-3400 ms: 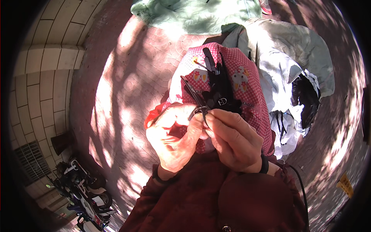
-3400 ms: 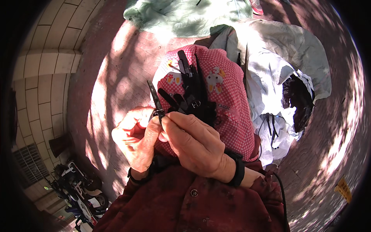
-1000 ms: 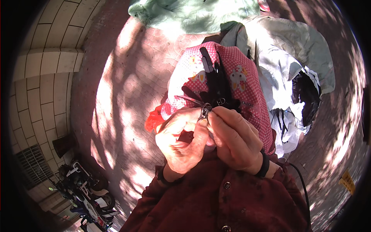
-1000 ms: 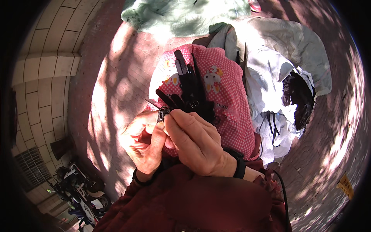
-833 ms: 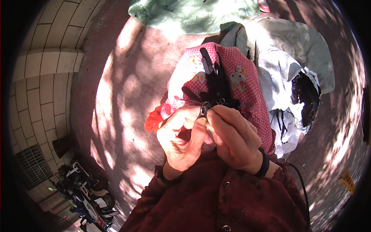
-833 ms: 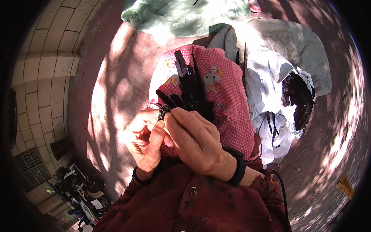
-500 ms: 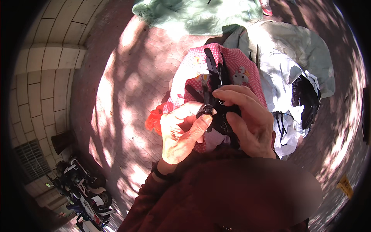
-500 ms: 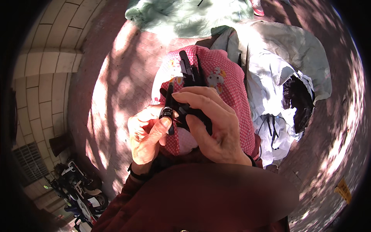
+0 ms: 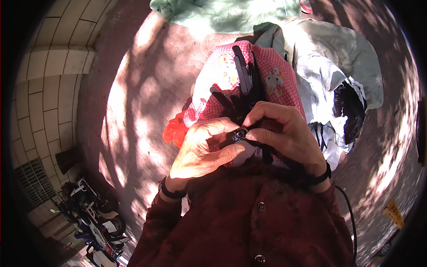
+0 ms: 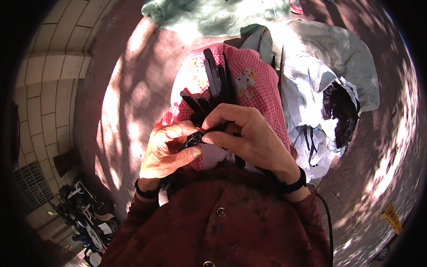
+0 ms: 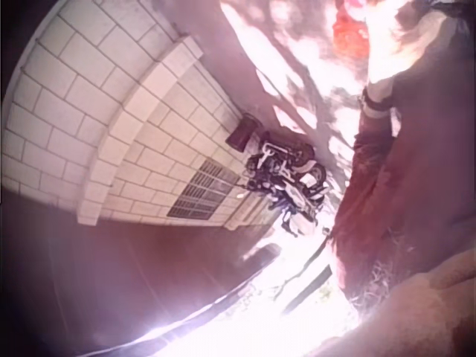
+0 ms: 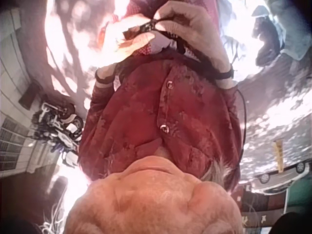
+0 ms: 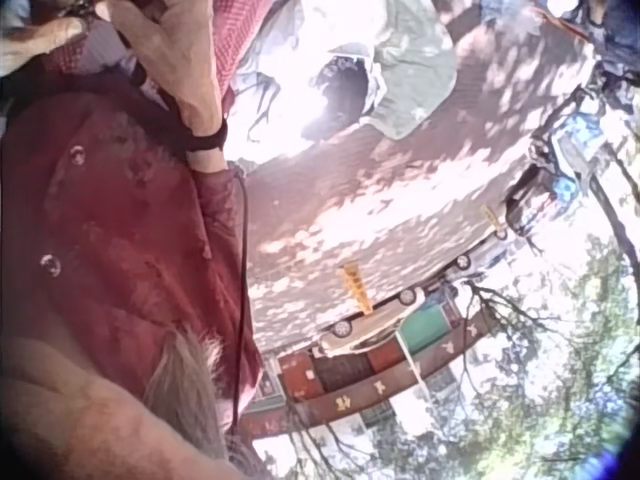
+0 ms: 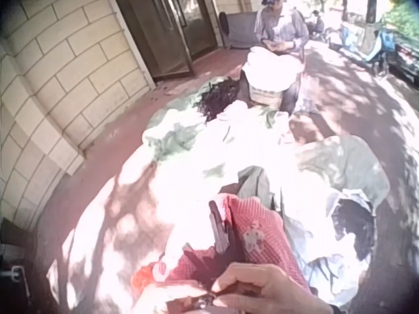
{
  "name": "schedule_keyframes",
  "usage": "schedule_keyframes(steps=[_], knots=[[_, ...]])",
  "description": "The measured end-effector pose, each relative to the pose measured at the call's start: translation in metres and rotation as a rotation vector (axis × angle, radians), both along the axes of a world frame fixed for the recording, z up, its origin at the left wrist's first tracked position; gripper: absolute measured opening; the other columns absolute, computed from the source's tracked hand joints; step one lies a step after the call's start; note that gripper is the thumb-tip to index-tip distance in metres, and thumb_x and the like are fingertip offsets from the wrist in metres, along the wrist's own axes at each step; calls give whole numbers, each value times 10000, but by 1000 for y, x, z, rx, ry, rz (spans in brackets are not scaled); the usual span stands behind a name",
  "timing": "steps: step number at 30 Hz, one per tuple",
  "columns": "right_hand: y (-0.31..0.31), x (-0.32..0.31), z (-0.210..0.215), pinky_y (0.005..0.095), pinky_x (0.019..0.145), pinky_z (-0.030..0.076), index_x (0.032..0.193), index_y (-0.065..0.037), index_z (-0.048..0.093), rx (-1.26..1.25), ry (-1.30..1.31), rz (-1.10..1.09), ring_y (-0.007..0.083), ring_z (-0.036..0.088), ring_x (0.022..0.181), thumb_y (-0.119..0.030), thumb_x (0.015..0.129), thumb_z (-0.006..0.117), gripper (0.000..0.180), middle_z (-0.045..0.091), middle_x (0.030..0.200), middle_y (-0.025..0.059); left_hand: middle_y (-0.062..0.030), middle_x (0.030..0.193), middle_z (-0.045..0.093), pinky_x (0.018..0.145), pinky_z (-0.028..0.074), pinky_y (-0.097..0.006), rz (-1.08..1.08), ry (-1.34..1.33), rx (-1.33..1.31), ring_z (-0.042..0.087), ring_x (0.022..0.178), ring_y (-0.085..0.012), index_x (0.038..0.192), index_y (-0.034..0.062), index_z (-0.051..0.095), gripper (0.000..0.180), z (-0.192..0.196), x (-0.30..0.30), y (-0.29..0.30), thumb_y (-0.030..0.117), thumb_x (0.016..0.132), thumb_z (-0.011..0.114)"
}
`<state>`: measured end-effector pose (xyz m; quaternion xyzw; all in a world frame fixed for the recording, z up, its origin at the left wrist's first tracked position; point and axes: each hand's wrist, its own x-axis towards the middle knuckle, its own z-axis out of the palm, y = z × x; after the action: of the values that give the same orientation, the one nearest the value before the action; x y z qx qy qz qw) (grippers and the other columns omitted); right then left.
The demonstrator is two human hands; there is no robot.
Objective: The person threads a black strap through a small plastic buckle by hand, then reaches into a white bag to retrieve another strap and repeats the process.
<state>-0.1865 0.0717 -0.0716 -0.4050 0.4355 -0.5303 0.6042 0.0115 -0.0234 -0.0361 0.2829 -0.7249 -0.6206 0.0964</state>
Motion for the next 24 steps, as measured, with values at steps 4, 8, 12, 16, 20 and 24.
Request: schedule_keyframes(steps=[4, 8, 12, 16, 20, 24], knots=[[1, 0, -4, 202, 702, 459, 1024, 16, 634, 66, -76, 54, 31, 548, 816, -10, 888, 671, 144, 620, 905, -7, -22, 843, 625, 624, 473, -231, 8, 27, 30, 572, 730, -58, 1004, -19, 658, 159, 0, 0, 2, -4, 854, 708], [3, -4, -4, 202, 719, 459, 1008, 21, 642, 58, -124, 56, 37, 554, 821, -3, 886, 669, 127, 625, 910, -3, -30, 864, 627, 656, 490, -243, -19, 71, 119, 588, 772, -73, 987, -23, 651, 130, 2, 2, -2, -18, 865, 695], [2, -2, -3, 208, 741, 463, 987, 25, 648, 67, -181, 100, 37, 557, 841, -4, 896, 660, 95, 628, 897, -6, -47, 916, 627, 689, 500, -245, 51, 52, 380, 604, 805, -92, 985, -45, 642, 104, 7, 6, -2, -35, 885, 669], [3, 0, 1, 210, 761, 461, 992, 21, 648, 100, -224, 144, 29, 542, 847, -15, 914, 648, 87, 620, 883, -21, -46, 912, 636, 707, 504, -249, 5, 53, 291, 609, 815, -90, 988, -48, 644, 116, 8, 10, -5, -26, 880, 678], [3, 1, 6, 207, 740, 449, 999, 15, 638, 114, -214, 179, 21, 520, 829, -28, 924, 640, 87, 603, 872, -35, -42, 877, 647, 695, 497, -258, -9, 54, 391, 608, 792, -91, 987, -37, 659, 152, 10, 9, -9, 8, 853, 717], [5, 3, 9, 194, 683, 411, 979, -2, 620, 158, -260, 194, 5, 483, 792, -23, 921, 627, 62, 564, 834, -55, -37, 827, 646, 678, 477, -248, -30, 74, 414, 603, 778, -94, 934, -38, 676, 136, 7, 10, -12, 19, 829, 741]])
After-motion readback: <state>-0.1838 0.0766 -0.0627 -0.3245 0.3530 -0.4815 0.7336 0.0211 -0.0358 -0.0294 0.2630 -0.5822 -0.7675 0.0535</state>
